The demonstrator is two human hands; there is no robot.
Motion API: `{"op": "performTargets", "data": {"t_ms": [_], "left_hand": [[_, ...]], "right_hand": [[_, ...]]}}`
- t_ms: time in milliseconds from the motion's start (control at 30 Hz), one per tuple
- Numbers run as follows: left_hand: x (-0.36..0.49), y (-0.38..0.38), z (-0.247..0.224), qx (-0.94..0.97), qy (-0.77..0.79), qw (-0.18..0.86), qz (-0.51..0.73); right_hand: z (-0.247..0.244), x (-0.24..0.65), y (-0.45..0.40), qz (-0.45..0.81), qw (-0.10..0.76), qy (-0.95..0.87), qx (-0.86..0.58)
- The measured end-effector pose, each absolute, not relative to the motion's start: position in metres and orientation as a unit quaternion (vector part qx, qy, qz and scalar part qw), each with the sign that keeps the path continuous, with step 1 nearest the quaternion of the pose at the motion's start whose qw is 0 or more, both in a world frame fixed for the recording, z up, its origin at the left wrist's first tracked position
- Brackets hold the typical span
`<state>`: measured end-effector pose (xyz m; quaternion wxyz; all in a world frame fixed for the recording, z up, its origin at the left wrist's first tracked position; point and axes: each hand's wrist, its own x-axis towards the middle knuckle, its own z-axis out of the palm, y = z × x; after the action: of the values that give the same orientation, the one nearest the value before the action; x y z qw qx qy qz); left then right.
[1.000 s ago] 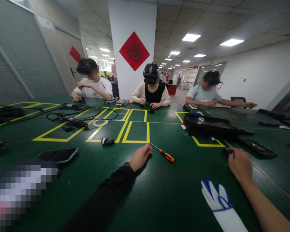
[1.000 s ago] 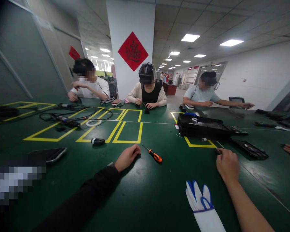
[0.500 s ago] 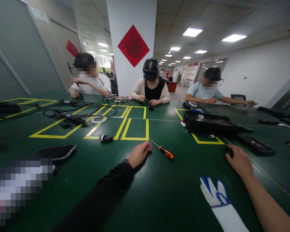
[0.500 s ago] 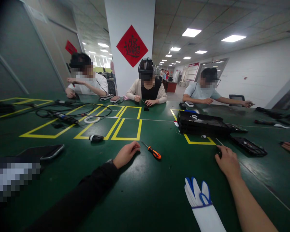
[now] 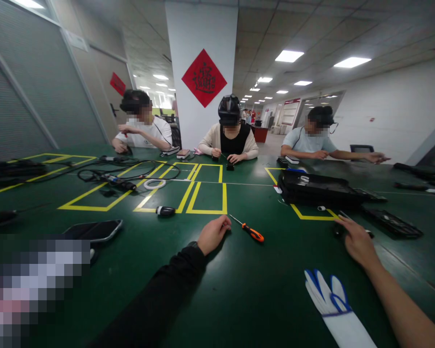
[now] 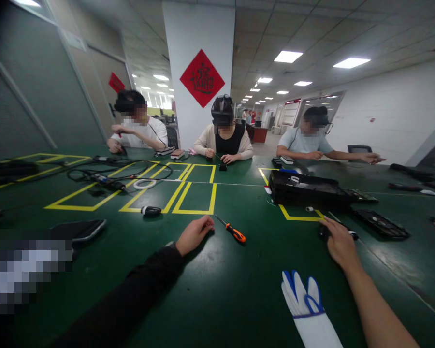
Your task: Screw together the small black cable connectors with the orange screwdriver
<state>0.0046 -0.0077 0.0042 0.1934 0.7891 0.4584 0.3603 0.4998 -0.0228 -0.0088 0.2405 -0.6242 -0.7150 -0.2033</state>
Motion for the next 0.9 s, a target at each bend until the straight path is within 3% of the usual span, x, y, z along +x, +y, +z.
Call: {"op": "performTargets", "data": {"t_ms": [167,467,633,900], "left_hand": [[0.003,-0.007,0.004,0.788,0.449,0.203,0.369],[0.008,-0.009,0.003,0.766,0.423,0.273,0.399],[0.008,-0.011,0.003,0.740,0.419,0.324,0.415],[0.007,-0.002,-0.001,0.726,0.424,0.353,0.412]], "right_hand": [[-0.015,0.509,-0.016,-0.184,0.221,-0.720,-0.632],[-0.010,0.514,-0.029,-0.278,0.167,-0.577,-0.750],[-0.012,0.527,-0.025,-0.309,0.197,-0.544,-0.755],[-0.023,0.577,0.000,-0.181,0.246,-0.612,-0.730]]}}
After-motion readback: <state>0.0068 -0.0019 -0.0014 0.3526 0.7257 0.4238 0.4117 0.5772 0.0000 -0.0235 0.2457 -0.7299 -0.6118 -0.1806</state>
